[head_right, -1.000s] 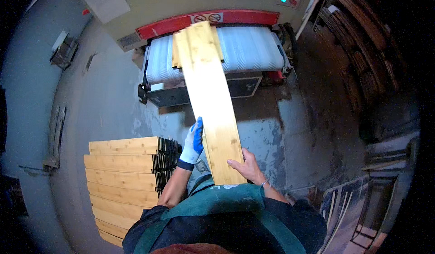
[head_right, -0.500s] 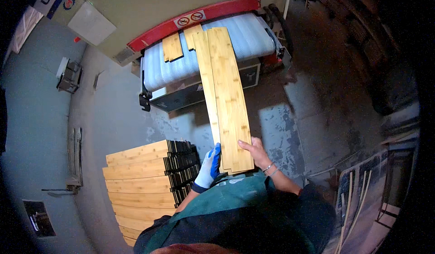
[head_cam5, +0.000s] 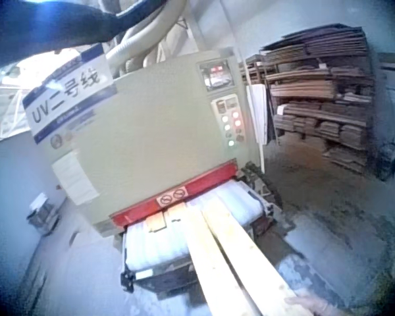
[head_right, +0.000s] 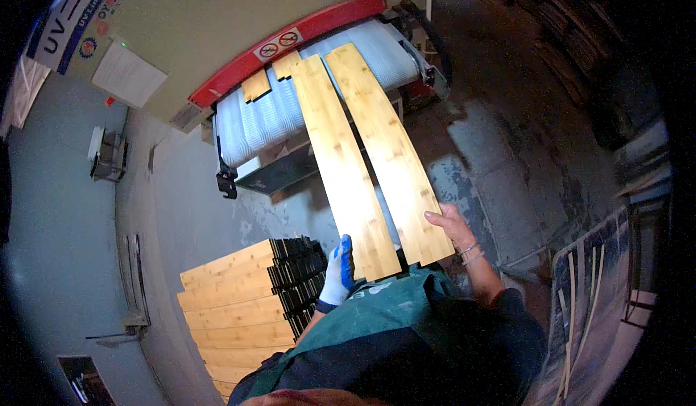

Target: The person repeatedly picks up wooden planks from a stack and places them onto a conveyor belt machine. After processing, the planks are retrieved and stacked onto a growing pile of finished boards. The person wears gloves and an apron while performing this repetitive task in a workshop setting.

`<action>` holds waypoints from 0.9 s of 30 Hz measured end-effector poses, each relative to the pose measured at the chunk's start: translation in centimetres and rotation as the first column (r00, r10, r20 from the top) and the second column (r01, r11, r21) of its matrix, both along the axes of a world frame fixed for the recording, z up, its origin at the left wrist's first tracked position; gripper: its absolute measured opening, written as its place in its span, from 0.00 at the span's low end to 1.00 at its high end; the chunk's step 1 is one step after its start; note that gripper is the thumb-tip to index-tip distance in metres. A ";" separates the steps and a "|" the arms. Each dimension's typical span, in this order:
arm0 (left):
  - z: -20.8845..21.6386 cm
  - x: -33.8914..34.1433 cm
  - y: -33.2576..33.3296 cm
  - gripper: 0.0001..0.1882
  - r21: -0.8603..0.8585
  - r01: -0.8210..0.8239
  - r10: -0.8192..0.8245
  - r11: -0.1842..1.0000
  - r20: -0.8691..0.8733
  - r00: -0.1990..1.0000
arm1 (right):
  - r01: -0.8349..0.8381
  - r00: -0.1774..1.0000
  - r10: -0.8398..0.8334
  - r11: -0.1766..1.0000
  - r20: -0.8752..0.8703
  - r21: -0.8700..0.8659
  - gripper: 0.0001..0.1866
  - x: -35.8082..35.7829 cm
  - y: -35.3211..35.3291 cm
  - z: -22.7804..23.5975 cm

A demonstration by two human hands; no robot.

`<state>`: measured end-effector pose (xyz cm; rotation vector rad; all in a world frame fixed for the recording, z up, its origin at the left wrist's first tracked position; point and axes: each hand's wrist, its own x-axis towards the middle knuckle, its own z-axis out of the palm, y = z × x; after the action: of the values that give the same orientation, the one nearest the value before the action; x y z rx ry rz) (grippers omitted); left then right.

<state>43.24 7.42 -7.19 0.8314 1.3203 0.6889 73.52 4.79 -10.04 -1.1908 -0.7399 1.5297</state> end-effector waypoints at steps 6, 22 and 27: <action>-8.0 -1.5 -2.7 0.16 0.174 0.147 -0.123 0.974 -0.140 0.983 | -0.029 0.999 0.028 0.999 -0.033 -0.033 0.18 0.5 0.1 -0.8; -2.6 0.3 3.6 0.28 0.062 -0.103 0.096 0.993 0.104 0.990 | -0.057 0.996 0.054 0.997 -0.065 -0.046 0.19 0.5 6.1 0.0; -4.1 -0.3 6.6 0.27 0.132 -0.071 0.047 0.989 0.175 0.983 | -0.055 0.994 0.054 0.998 -0.094 -0.009 0.17 1.1 9.6 -1.0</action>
<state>42.96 14.05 -11.31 0.8266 1.1552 0.8877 74.62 14.39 -11.03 -1.1073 -0.7066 1.6263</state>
